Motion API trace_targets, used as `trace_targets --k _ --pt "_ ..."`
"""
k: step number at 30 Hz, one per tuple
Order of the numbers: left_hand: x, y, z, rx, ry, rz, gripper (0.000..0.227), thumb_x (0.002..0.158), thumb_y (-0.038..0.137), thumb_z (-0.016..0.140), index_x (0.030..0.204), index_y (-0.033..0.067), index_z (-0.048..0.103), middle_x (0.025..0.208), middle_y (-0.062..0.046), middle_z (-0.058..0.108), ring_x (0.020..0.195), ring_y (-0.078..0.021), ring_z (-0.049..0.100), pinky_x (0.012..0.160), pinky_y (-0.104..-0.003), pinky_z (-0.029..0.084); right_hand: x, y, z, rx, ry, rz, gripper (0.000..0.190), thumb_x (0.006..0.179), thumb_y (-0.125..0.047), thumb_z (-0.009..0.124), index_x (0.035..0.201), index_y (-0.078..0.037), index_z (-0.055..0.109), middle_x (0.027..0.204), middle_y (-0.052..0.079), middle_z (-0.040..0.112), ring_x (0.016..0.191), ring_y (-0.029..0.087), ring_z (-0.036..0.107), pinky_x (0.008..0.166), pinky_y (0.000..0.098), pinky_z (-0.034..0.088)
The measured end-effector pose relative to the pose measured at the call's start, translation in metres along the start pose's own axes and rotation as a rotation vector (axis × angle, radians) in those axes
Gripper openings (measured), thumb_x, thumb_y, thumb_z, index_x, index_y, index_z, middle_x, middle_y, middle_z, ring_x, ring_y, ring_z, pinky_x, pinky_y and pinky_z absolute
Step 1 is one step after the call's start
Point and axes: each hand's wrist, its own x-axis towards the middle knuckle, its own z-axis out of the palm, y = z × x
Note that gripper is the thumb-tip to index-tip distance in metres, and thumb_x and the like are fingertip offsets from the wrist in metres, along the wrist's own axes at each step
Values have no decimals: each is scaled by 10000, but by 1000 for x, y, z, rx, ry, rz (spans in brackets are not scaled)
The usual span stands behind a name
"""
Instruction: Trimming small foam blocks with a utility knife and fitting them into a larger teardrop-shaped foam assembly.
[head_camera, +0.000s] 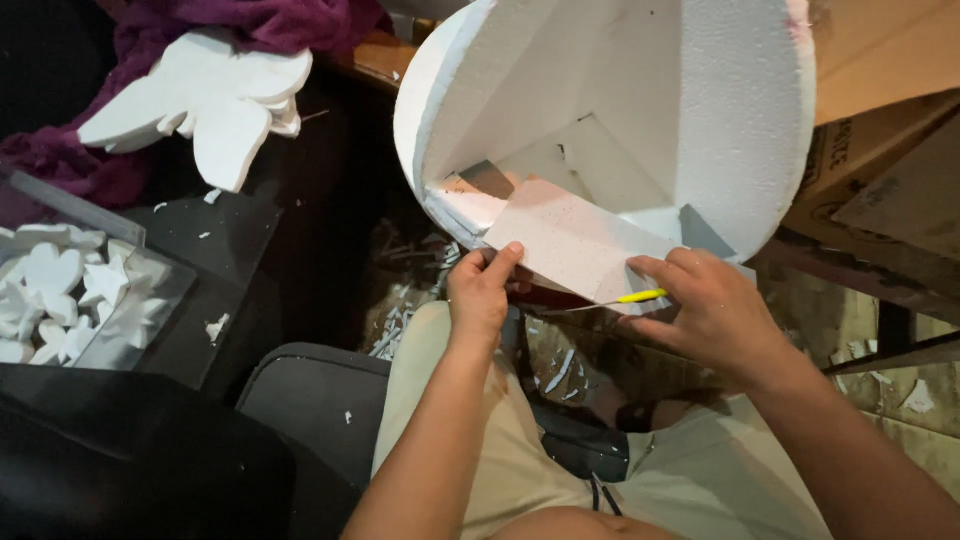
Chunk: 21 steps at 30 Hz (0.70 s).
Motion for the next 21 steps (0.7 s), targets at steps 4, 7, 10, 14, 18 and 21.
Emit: trace_targets --k 4,7,10,14,18,21 --pt "0 -1 -2 -13 4 -25 303 806 198 891 730 31 650 651 -178 700 529 -274 712 504 -348 592 1 0 1 -89 -22 -8 686 641 -360 914 1266 -163 713 852 76 669 782 307 662 725 425 542" --pt "-12 12 0 27 20 -1 282 797 178 889 749 19 661 636 -173 690 541 -260 707 511 -331 576 3 -4 -2 -71 -80 32 629 685 -363 909 1248 -142 736 842 75 696 754 268 666 715 365 539" --pt "-7 7 0 28 11 17 293 787 199 912 768 36 668 650 -160 704 551 -227 706 522 -311 578 2 -6 -4 -57 -66 -29 642 651 -335 913 1227 -121 729 842 113 695 779 331 672 724 430 548" --pt "-5 6 -5 21 -22 8 313 785 210 922 779 36 663 656 -153 706 577 -214 706 546 -307 584 8 -5 -10 12 -86 312 674 761 -257 856 1407 -205 672 906 91 718 874 298 700 797 410 559" --pt "-6 11 -6 9 -52 6 292 806 194 898 775 47 648 663 -169 714 581 -226 718 553 -278 580 23 6 -6 -4 -100 521 581 862 -355 818 1410 -216 684 1045 134 764 1033 320 732 863 417 569" --pt "-12 16 -5 -10 -70 -13 301 803 194 905 779 44 645 659 -164 709 576 -230 717 546 -287 582 26 -8 -16 80 -158 641 505 870 -365 811 1347 -227 722 1077 142 774 1058 317 731 883 408 576"
